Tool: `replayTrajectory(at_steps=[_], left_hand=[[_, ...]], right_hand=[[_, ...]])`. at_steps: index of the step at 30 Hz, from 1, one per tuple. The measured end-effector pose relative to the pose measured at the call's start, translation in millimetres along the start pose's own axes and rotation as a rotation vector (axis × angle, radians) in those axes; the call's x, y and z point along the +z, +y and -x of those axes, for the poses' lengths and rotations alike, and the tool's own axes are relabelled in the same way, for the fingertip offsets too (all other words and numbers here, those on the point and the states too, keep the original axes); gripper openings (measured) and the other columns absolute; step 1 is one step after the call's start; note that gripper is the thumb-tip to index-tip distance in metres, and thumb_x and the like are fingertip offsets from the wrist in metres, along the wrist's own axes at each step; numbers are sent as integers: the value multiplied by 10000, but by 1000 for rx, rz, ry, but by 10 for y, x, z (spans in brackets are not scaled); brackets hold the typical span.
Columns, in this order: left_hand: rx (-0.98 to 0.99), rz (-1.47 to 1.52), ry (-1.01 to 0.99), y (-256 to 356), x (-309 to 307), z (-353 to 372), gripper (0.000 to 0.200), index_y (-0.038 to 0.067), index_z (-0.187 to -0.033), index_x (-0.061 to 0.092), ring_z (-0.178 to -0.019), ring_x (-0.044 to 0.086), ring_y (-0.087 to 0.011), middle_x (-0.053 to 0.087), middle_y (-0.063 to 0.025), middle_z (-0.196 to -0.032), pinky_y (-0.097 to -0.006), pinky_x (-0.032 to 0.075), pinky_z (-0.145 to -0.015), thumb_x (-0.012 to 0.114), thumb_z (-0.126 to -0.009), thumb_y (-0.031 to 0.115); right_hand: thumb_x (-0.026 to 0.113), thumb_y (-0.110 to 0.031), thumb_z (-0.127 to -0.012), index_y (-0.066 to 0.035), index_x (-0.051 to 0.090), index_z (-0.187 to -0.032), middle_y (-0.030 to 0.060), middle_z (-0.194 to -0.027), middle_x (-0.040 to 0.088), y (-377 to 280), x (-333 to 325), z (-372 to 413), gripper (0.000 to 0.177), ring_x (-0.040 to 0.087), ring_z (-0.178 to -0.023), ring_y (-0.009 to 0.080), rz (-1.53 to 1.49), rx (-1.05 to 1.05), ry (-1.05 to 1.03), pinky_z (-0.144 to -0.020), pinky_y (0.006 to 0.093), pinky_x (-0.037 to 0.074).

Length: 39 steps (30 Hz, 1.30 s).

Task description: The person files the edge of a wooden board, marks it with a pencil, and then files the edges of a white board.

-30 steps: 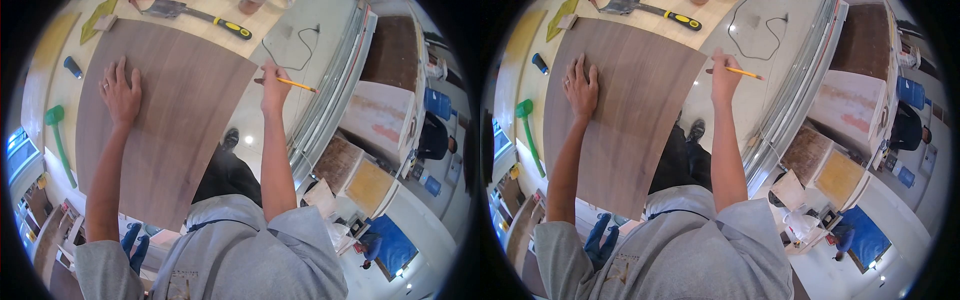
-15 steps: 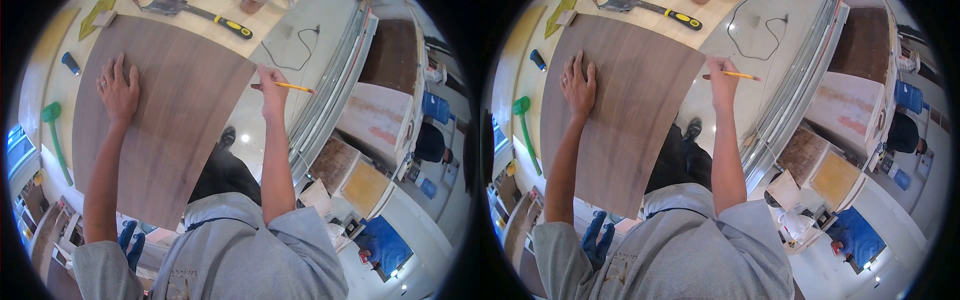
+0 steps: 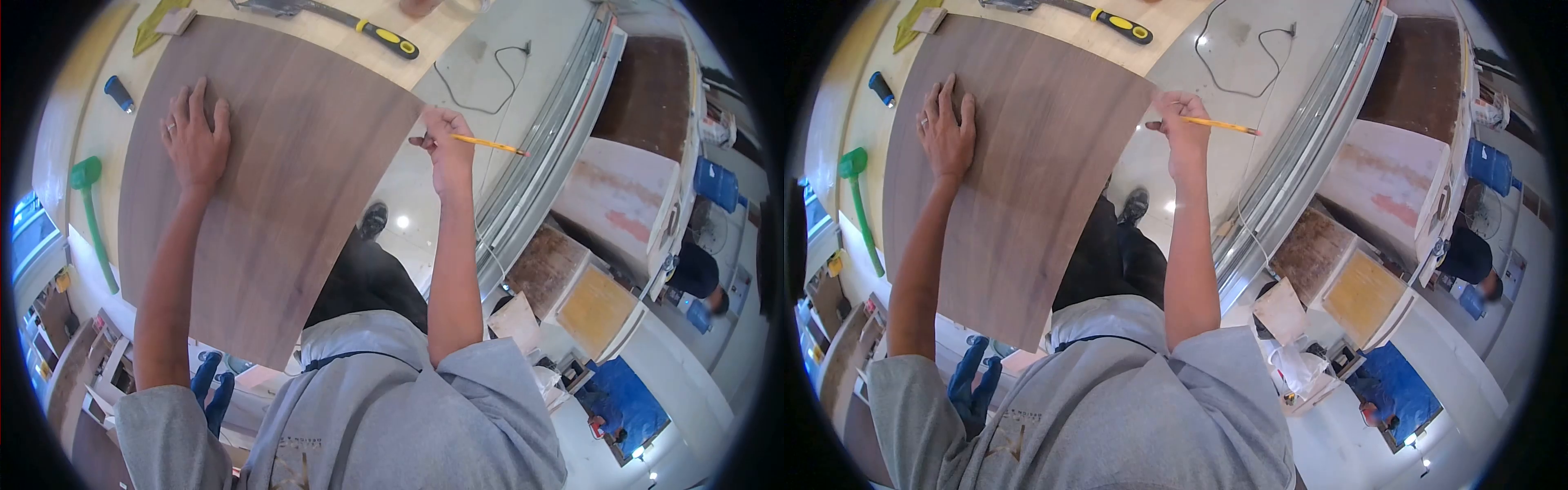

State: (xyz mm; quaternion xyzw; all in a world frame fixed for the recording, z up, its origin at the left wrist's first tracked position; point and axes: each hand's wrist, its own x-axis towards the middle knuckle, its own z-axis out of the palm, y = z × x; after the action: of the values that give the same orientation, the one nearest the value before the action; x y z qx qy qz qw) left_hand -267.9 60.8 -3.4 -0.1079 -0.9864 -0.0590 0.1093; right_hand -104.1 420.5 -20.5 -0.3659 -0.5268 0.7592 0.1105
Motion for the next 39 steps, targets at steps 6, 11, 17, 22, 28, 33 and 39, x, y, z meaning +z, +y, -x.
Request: replayTrajectory(at_steps=[6, 11, 17, 22, 28, 33, 39], left_hand=[[8, -1, 12, 4, 10, -20, 595, 226, -1607, 511, -1588, 363, -341, 461, -136, -1657, -553, 209, -1315, 539, -1079, 499], [-2, 18, -3, 9, 10, -14, 603, 229, -1614, 506, -1588, 364, -334, 448, -135, -1668, -551, 207, -1315, 537, -1078, 505], [9, 20, -8, 11, -11, -5, 606, 222, -1617, 502, -1586, 365, -333, 436, -154, -1675, -552, 195, -1317, 534, -1080, 502], [31, 26, -5, -5, -6, -14, 605, 206, -1618, 498, -1588, 358, -339, 434, -173, -1669, -550, 182, -1319, 540, -1083, 484], [4, 37, -38, 23, -36, -22, 591, 201, -1615, 501, -1598, 336, -335, 420, -171, -1679, -551, 176, -1321, 543, -1088, 464], [-2, 42, -43, 52, -63, -1, 585, 203, -1615, 501, -1600, 335, -335, 424, -169, -1677, -558, 178, -1322, 543, -1087, 454], [-15, 1, -50, 76, -88, -22, 586, 204, -1616, 497, -1597, 343, -330, 429, -158, -1677, -544, 180, -1324, 535, -1090, 459]], right_hand=[[824, -141, -969, -7, 645, -1170, 25, -884, 654, -247, -174, 114, 301, 648, -813, 97, 637, 73, -314, -802, 345, 630], [766, -68, -992, 2, 603, -1211, 89, -932, 699, 1, -278, 371, 281, 697, -806, 166, 11, 77, -126, -786, 344, 627], [682, -10, -1037, -1, 581, -1225, 175, -1073, 726, 143, -287, 389, 214, 729, -872, 216, -160, 66, 75, -863, 381, 647], [689, -26, -1041, 7, 591, -1211, 176, -1078, 726, 112, -148, 252, 199, 748, -934, 242, -424, -16, 53, -894, 389, 657], [721, -38, -1024, 9, 597, -1215, 159, -1061, 734, 83, 104, 208, 233, 750, -952, 252, -546, -44, 114, -909, 394, 653], [736, -51, -1017, 1, 560, -1219, 179, -1066, 745, 82, 188, 217, 273, 745, -947, 242, -500, -94, 147, -865, 375, 635], [739, -67, -1022, -12, 506, -1223, 214, -1081, 753, 75, 264, 234, 312, 742, -918, 228, -476, -142, 207, -837, 369, 628]])
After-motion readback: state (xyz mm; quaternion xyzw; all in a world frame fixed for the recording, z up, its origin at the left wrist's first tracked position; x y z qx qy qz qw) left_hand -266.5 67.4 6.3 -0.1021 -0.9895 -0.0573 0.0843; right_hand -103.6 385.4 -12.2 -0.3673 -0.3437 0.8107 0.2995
